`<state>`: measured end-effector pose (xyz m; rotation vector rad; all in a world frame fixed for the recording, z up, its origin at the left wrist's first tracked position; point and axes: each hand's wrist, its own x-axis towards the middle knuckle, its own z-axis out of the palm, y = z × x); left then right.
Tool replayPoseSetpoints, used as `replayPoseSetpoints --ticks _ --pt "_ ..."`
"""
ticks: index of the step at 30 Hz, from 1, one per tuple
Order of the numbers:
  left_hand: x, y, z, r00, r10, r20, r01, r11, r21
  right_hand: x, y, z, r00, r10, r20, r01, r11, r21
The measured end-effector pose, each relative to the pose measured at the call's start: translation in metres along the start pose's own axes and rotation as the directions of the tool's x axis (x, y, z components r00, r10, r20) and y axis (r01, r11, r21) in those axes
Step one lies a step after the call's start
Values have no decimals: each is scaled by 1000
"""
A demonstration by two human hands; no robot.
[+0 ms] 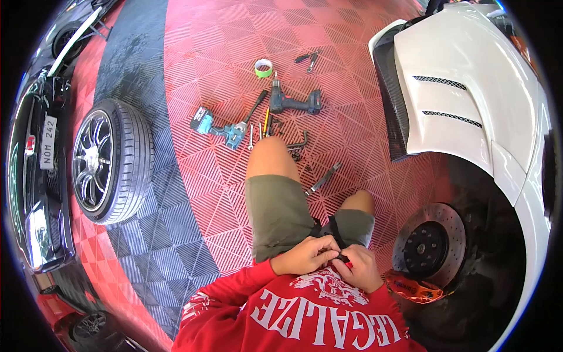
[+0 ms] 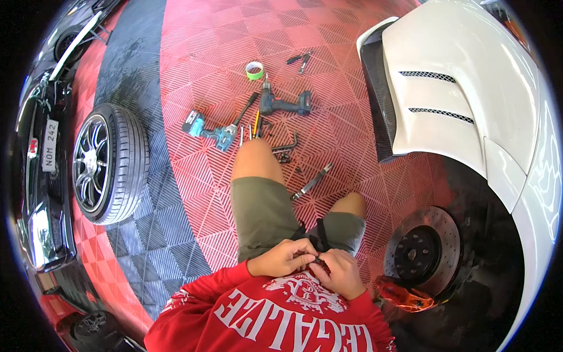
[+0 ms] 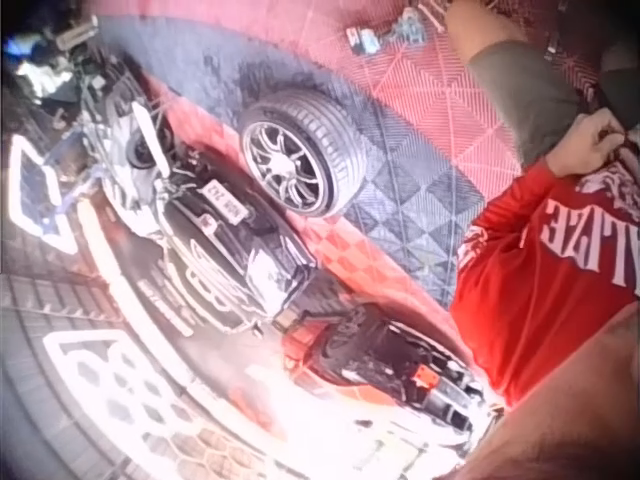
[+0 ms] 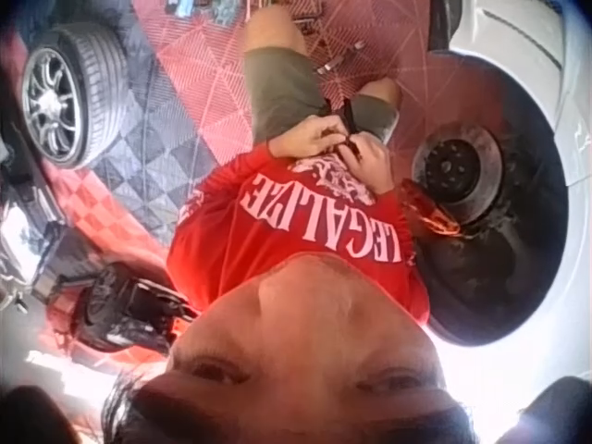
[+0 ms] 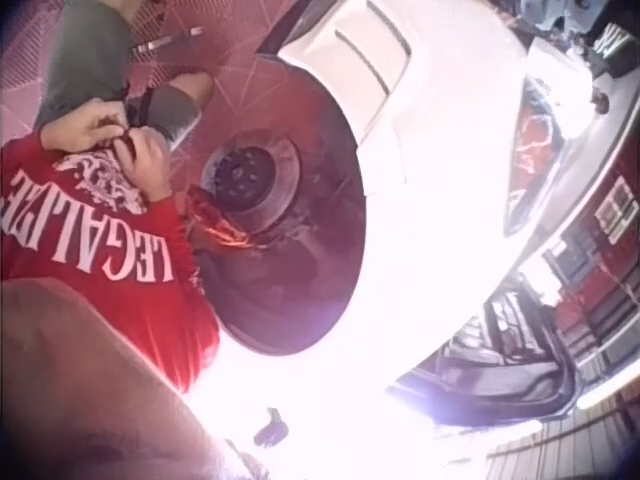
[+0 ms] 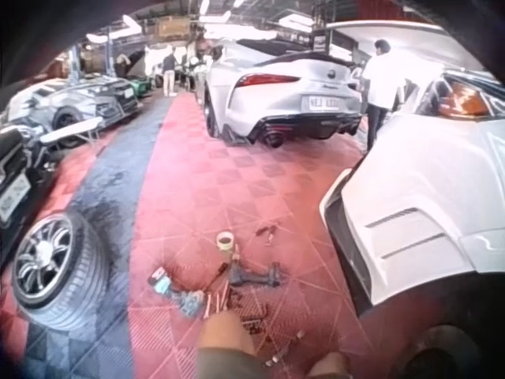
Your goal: The recorder is re-attaching or securing a plastic wheel well liner inside a car's fender using clips.
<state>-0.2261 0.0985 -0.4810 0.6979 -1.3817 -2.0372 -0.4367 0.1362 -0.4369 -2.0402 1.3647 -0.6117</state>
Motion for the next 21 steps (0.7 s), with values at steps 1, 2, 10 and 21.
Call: replayPoseSetpoints --ticks 1,2,10,21 --pt "-1 -1 -1 1000 -1 9 2 1000 -2 1 1 0 999 -23 25 23 1000 -1" --pt "-2 -4 -2 1000 2 -11 -2 1000 6 3 -1 1 1000 -14 19 14 1000 -4" --pt "-12 -6 -17 991 -124 -41 112 968 -223 24 -5 1 989 -94 116 104 991 -88" --pt "-13 2 -30 985 -168 39 172 967 -189 5 -14 20 994 -78 -76 68 989 -131"
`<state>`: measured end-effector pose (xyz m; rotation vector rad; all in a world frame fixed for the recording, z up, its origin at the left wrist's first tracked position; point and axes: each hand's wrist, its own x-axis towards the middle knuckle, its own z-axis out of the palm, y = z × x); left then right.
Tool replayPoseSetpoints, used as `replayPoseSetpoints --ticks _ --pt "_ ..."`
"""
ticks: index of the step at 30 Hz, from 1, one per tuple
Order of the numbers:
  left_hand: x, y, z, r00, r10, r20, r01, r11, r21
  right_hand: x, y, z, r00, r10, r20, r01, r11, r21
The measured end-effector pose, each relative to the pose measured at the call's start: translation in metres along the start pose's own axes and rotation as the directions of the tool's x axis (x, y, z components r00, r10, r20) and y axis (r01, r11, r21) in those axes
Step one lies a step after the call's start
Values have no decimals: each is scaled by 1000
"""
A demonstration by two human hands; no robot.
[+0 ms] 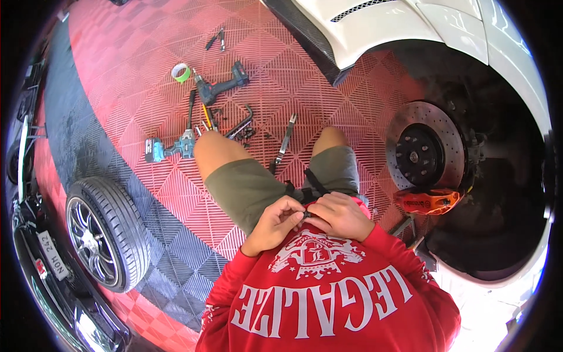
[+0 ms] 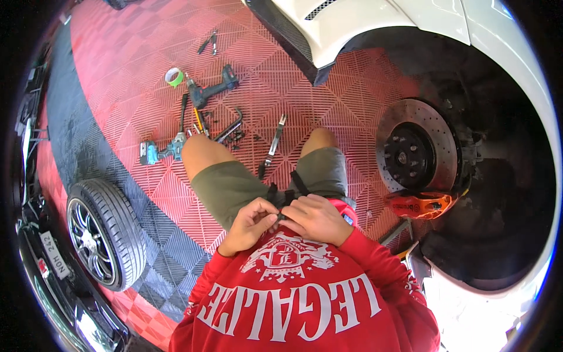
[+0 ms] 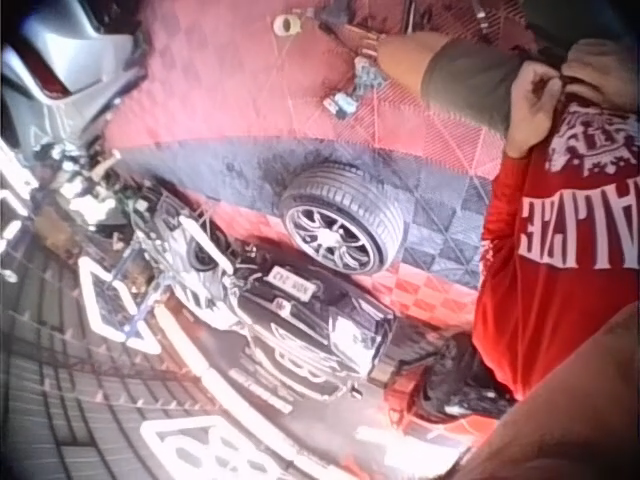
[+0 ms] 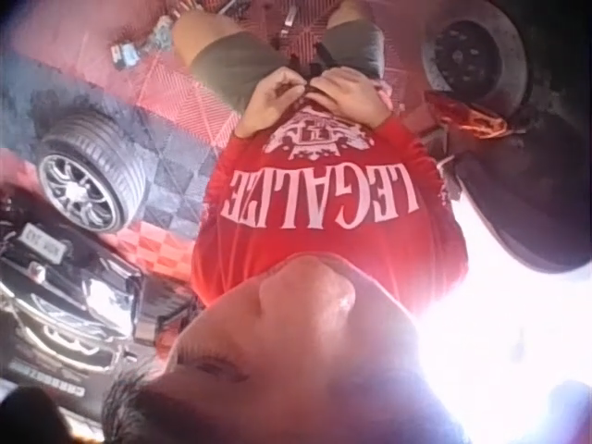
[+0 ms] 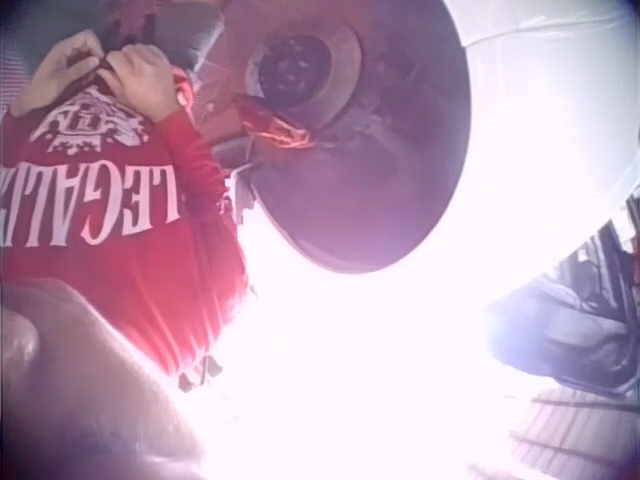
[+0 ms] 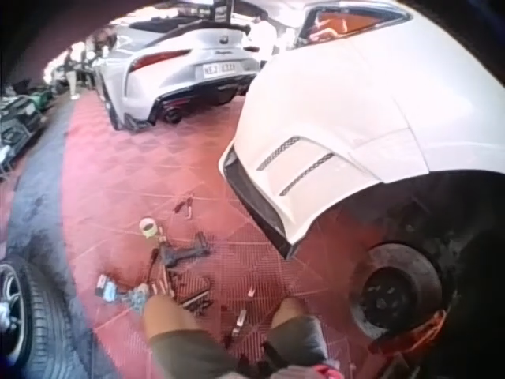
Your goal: The recorder is re-attaching or securing a plastic wheel well liner inside a car's fender using clips.
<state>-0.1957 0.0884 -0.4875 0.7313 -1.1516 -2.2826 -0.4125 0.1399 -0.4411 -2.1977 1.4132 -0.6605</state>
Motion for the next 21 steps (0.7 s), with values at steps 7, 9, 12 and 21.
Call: replayPoseSetpoints --ticks 7,9,12,21 --pt "-3 -4 13 957 271 99 -287 861 421 -23 -8 5 997 30 -66 -27 999 47" --pt "10 -3 22 960 230 157 -278 833 478 -43 6 9 993 80 -83 -79 997 7" --pt "8 -7 32 920 381 94 -348 682 644 -40 17 15 996 31 -79 -34 999 -29" --pt "23 13 33 978 206 37 -165 649 742 -36 28 7 981 -35 -189 20 996 -82"
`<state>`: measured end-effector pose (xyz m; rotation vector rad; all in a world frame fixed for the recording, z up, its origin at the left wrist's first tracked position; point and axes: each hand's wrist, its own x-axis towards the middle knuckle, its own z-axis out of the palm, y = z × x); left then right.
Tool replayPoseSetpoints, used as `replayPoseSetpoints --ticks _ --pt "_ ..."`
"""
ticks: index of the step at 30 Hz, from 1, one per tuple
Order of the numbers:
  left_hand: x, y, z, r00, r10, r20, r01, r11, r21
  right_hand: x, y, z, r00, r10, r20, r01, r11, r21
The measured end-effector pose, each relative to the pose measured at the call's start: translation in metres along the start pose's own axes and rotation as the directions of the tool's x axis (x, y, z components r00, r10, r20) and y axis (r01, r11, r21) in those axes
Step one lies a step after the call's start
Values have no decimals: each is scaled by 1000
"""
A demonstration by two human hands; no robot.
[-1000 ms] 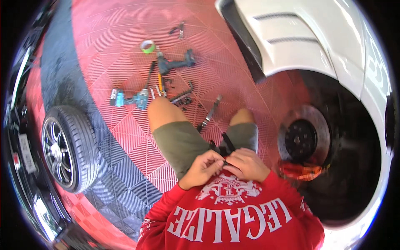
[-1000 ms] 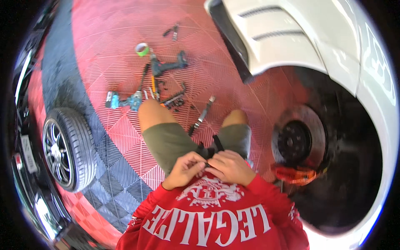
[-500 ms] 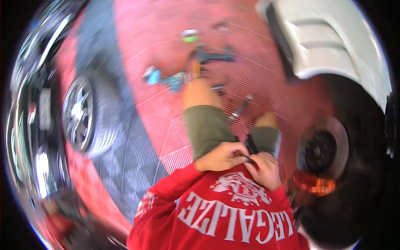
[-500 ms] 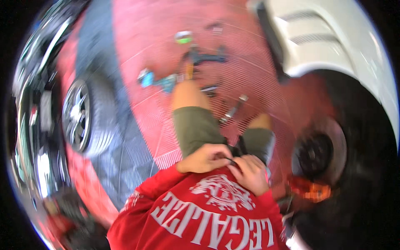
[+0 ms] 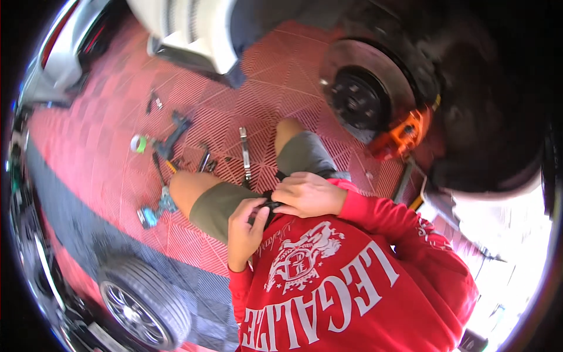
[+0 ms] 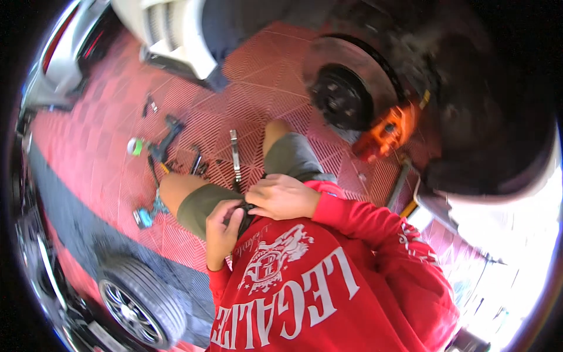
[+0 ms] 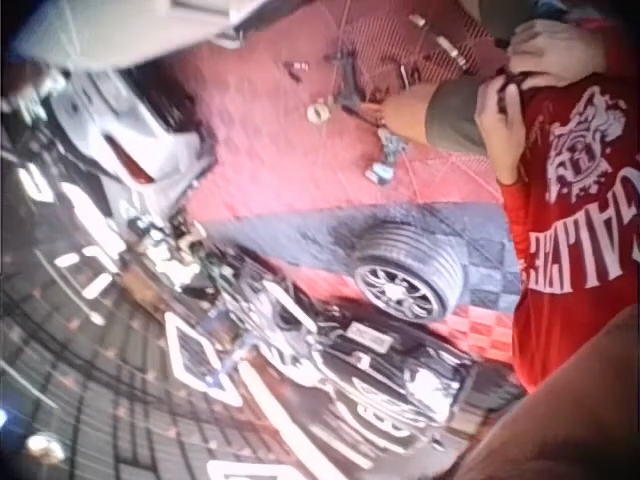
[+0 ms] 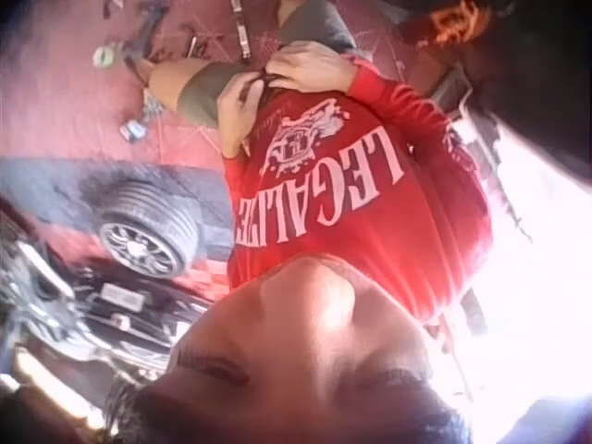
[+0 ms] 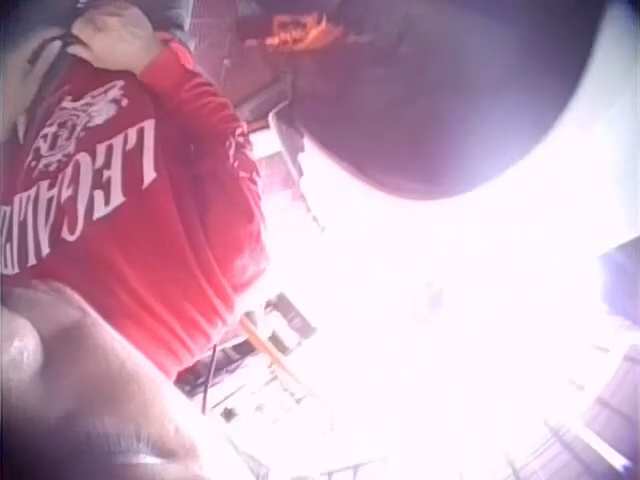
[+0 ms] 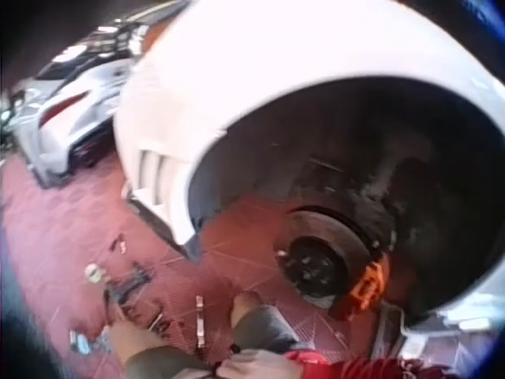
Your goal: The recorder is re-attaching or securing a plastic wheel well liner inside a car's fender using clips.
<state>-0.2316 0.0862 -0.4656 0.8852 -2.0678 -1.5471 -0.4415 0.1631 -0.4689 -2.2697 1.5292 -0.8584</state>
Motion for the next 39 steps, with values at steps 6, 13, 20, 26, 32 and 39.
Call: replayPoseSetpoints --ticks 6,13,20,26,32,39 --pt "24 11 12 972 -19 232 -15 989 145 -33 -7 13 967 93 -239 -83 995 53" --pt "32 11 15 960 -77 268 41 989 140 -41 -6 18 941 147 -306 -119 987 109" --pt "39 18 21 962 153 228 -214 937 275 -39 -6 14 922 158 -353 -122 985 123" --pt "40 25 26 974 170 152 -205 943 261 -35 1 10 928 159 -338 -103 979 175" --pt "40 37 33 971 187 149 -225 925 305 -40 3 8 921 158 -356 -78 970 229" --pt "34 33 38 992 25 123 -51 976 213 -44 4 7 906 124 -404 -32 973 227"
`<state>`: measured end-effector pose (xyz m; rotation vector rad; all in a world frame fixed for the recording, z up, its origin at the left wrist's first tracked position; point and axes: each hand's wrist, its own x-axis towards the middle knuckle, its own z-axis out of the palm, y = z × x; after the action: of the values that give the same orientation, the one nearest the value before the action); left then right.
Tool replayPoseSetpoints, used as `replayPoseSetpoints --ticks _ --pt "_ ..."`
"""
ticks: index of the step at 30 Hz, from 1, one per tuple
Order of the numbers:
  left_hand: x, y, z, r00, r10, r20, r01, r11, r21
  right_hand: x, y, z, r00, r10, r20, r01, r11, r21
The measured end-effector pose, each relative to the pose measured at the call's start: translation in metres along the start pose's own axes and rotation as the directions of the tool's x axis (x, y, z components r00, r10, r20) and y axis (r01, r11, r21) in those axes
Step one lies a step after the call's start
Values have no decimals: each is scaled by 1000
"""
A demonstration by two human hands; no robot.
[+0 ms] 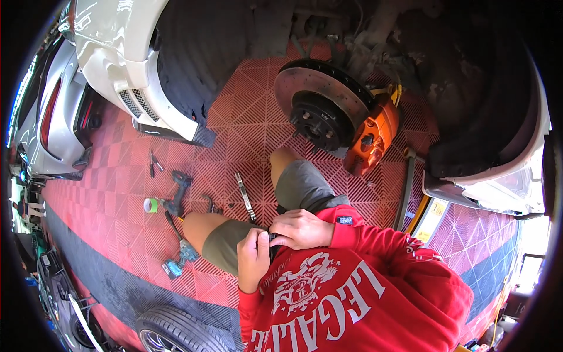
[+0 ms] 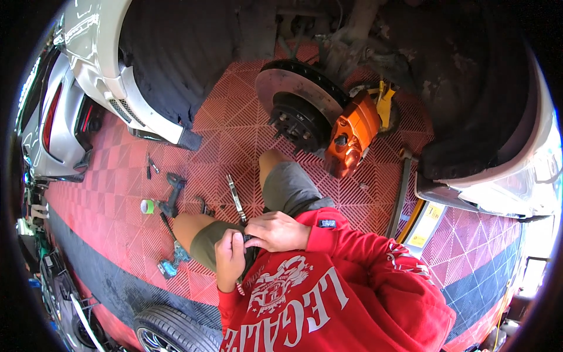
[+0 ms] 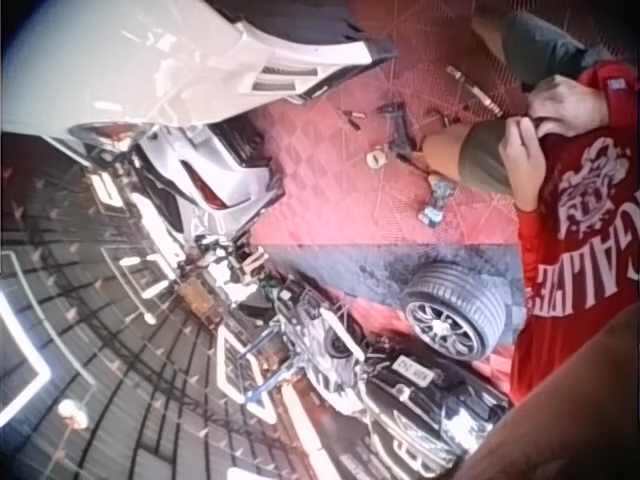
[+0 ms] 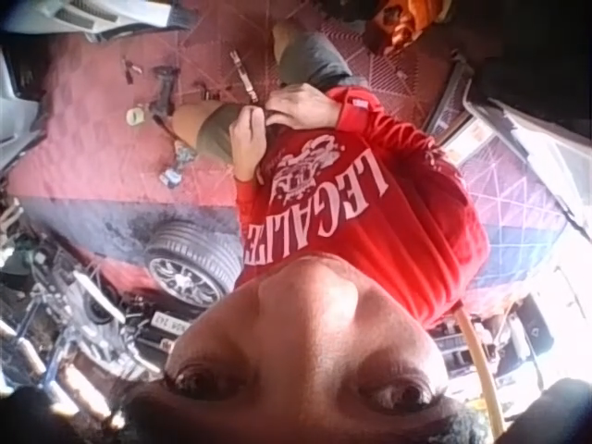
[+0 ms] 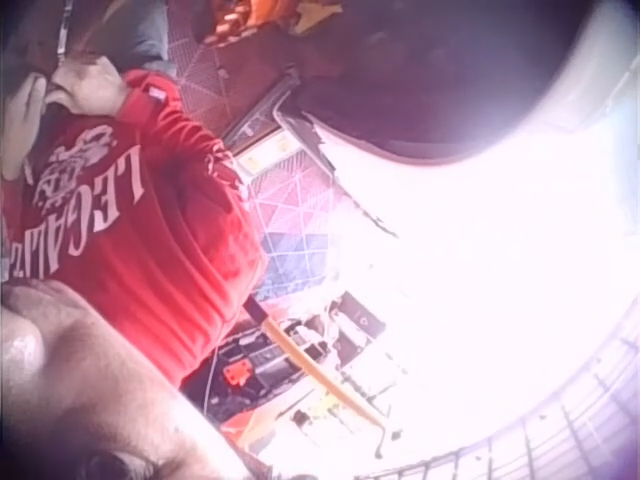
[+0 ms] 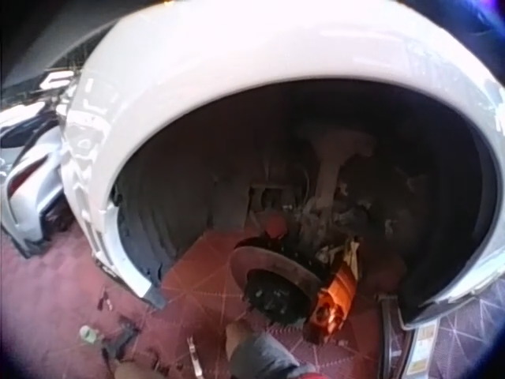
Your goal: The recorder is re-attaching or securing a plastic wheel well liner inside a car's fender using clips.
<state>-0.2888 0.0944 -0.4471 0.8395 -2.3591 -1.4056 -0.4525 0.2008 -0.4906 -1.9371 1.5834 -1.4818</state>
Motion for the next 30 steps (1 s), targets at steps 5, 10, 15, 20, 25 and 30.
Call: replayPoseSetpoints --ticks 5,10,15,20,25,30 --pt "4 5 -4 999 40 -1 -40 999 21 3 -1 -1 1000 -5 -17 4 1000 -22" --pt "16 11 -20 984 175 -28 -173 982 75 16 0 5 999 54 0 -54 998 12" --pt "59 22 -61 902 406 -146 -331 868 370 80 8 3 988 154 -18 -146 962 230" --pt "126 17 -69 840 334 -427 -245 937 250 169 49 45 880 243 -408 -36 891 453" --pt "116 -29 -58 746 217 -630 -255 967 31 184 58 90 848 203 -490 22 910 415" --pt "95 -37 -65 842 398 -365 -418 908 26 168 68 58 913 -20 -408 196 898 394"
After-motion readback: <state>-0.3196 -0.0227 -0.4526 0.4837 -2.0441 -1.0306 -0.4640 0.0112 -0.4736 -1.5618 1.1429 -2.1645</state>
